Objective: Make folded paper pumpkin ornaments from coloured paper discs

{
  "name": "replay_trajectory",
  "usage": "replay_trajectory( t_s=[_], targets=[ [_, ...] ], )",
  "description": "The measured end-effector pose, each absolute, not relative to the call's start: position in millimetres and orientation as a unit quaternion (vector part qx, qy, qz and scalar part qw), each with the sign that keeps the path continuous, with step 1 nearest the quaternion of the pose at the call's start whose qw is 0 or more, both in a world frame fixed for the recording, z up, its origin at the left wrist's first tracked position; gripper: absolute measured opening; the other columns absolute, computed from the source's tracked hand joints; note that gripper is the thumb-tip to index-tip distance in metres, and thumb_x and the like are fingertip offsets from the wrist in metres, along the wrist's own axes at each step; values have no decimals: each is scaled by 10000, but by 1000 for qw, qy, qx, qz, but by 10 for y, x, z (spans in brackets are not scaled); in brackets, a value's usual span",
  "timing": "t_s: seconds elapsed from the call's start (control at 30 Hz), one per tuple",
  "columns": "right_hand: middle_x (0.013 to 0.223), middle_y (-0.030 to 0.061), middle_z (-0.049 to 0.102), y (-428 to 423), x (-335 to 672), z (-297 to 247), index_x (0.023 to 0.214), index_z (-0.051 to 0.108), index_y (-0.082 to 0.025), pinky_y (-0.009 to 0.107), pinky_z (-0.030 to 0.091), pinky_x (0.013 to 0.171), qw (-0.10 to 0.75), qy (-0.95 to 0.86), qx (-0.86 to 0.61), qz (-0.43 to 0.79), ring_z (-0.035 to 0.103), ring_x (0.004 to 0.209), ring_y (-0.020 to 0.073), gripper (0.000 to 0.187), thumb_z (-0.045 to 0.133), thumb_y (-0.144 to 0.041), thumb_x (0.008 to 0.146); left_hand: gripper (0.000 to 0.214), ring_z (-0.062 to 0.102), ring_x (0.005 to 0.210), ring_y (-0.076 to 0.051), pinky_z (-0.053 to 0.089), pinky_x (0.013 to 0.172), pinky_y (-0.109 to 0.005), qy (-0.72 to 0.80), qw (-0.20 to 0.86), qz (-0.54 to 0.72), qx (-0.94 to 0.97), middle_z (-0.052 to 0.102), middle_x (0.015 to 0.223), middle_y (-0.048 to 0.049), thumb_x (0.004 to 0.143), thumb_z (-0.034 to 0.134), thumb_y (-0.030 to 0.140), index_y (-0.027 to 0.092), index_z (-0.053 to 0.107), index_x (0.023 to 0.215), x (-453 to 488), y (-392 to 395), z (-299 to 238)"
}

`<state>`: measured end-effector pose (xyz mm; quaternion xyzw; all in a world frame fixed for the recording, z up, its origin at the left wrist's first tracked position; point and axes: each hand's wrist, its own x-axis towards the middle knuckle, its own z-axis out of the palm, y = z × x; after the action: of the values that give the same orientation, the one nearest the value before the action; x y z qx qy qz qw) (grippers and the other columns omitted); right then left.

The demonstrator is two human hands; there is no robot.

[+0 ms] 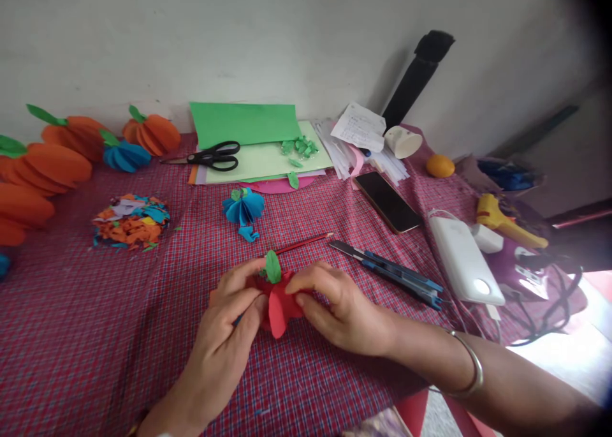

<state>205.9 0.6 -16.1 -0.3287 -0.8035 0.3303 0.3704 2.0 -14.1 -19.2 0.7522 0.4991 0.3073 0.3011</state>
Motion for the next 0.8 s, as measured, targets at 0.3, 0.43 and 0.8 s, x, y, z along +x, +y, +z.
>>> replay_trajectory(
  t_s=[0.3,0.43,0.8],
  targets=[
    [800,40,627,1,2042,-166,864,539,-160,324,431,674,276,-821,-362,345,559,700,162,416,611,-565,803,172,559,1104,-238,487,909,-452,442,164,355,807,602,1168,-72,863,536,133,195,643,744,123,-135,-209],
    [800,24,606,-6,2015,-156,824,517,-168,292,422,685,243,-823,-389,335,539,714,139,133,603,-269,831,158,572,1077,-230,499,881,-446,445,146,366,804,607,1142,-73,840,558,96,194,628,739,135,-134,-212],
    [647,-40,492,18,2037,-257,746,514,-159,194,333,513,288,-776,-424,367,443,555,60,101,509,-126,841,97,576,1087,-231,506,905,-461,474,119,350,799,597,1163,-85,835,582,125,184,612,764,63,-72,-233]
  ],
)
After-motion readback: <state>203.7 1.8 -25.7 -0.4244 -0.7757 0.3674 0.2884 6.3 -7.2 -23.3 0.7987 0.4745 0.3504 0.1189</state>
